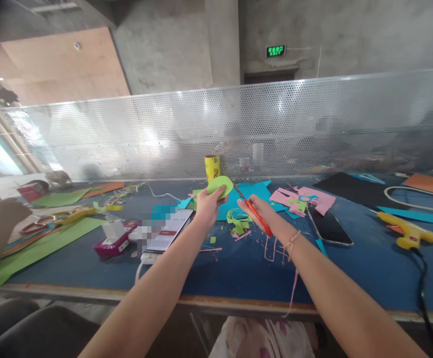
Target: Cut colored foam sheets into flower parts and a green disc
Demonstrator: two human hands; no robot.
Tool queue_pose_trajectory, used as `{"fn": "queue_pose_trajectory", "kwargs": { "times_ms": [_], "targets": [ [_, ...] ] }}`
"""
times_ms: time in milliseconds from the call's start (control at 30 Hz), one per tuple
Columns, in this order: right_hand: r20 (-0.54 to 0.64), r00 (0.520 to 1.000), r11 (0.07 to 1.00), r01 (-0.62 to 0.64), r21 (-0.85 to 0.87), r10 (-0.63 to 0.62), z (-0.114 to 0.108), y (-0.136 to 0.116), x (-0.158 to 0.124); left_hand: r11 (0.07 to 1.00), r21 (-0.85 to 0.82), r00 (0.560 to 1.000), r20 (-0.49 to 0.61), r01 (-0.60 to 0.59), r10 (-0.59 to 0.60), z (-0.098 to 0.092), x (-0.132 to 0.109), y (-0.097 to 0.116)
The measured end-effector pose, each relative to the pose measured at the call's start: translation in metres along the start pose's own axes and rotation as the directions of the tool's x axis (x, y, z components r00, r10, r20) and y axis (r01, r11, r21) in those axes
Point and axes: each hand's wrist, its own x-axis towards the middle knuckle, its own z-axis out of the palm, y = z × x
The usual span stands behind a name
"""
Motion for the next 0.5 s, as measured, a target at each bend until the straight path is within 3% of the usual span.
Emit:
{"fn": "queue_pose_trajectory", "kwargs": {
  "times_ms": [200,500],
  "targets": [
    [0.053,0.999,1.0,-0.014,0.026,0.012,-0.0012,-0.0012,-0.0026,1.0,0.028,1.0,0.021,0.005,-0.006,-0.0003,-0.0003,-0.0005],
    [0.027,1.0,0.997,-0.007,-0.072,0.009,-0.0016,-0.0006,-0.0024,1.0,0.013,1.0,0.013,-0.002,0.002,-0.0012,0.0002,-0.0001]
  ]
}}
